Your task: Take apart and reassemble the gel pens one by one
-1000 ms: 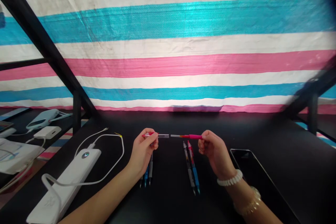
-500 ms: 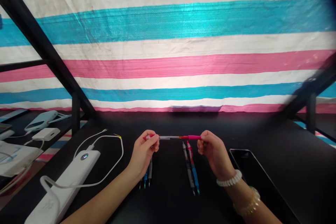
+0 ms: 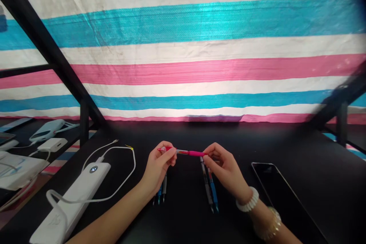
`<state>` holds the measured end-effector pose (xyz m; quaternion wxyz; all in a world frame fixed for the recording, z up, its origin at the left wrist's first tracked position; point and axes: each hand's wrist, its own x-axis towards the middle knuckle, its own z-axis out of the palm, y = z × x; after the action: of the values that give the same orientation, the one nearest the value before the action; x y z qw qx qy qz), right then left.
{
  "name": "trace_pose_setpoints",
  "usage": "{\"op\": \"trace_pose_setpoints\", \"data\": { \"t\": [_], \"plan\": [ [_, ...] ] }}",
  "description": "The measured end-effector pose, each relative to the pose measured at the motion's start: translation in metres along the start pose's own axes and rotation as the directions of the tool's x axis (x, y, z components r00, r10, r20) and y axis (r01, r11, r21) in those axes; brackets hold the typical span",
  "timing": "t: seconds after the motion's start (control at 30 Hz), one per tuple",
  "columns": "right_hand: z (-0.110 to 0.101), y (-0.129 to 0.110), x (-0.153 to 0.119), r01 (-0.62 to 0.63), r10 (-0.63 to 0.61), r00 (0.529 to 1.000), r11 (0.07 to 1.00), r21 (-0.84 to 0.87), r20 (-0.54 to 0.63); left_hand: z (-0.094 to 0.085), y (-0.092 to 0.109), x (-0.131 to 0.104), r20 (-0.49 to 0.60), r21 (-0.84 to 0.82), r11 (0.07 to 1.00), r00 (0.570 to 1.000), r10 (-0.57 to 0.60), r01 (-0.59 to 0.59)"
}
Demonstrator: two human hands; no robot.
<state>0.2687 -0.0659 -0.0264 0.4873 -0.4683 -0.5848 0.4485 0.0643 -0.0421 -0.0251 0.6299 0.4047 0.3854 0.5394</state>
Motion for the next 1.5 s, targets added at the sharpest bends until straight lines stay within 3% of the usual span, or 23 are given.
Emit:
{"op": "trace_pose_setpoints", "data": {
  "t": [0.33,0.57,0.97,1.5],
  "plan": [
    [0.0004,0.0030,0.0012,0.013,-0.011,1.000,0.995,-0.099,0.016,0.0047,0.0020,-0.0022,0.040,-0.027,0.999,0.999,-0.036,0.037],
    [0.0029,-0.0006,-0.0013,0.067,-0.070,0.997,0.991,-0.113,-0.028,0.0053,0.0021,0.0005,-0.032,-0.102,0.993,0.998,-0.058,0.055],
    [0.0022,0.0031,-0.0010,0.075,-0.083,0.996,0.981,-0.178,-0.039,0.0032,0.0015,0.0006,-0.025,-0.114,0.992,0.998,-0.062,0.059],
    [0.0029,-0.0003,-0.0014,0.086,-0.084,0.996,0.961,-0.262,0.019,0.0076,0.0048,-0.0009,-0.062,-0.124,0.991,0.996,-0.064,0.056]
  ]
}}
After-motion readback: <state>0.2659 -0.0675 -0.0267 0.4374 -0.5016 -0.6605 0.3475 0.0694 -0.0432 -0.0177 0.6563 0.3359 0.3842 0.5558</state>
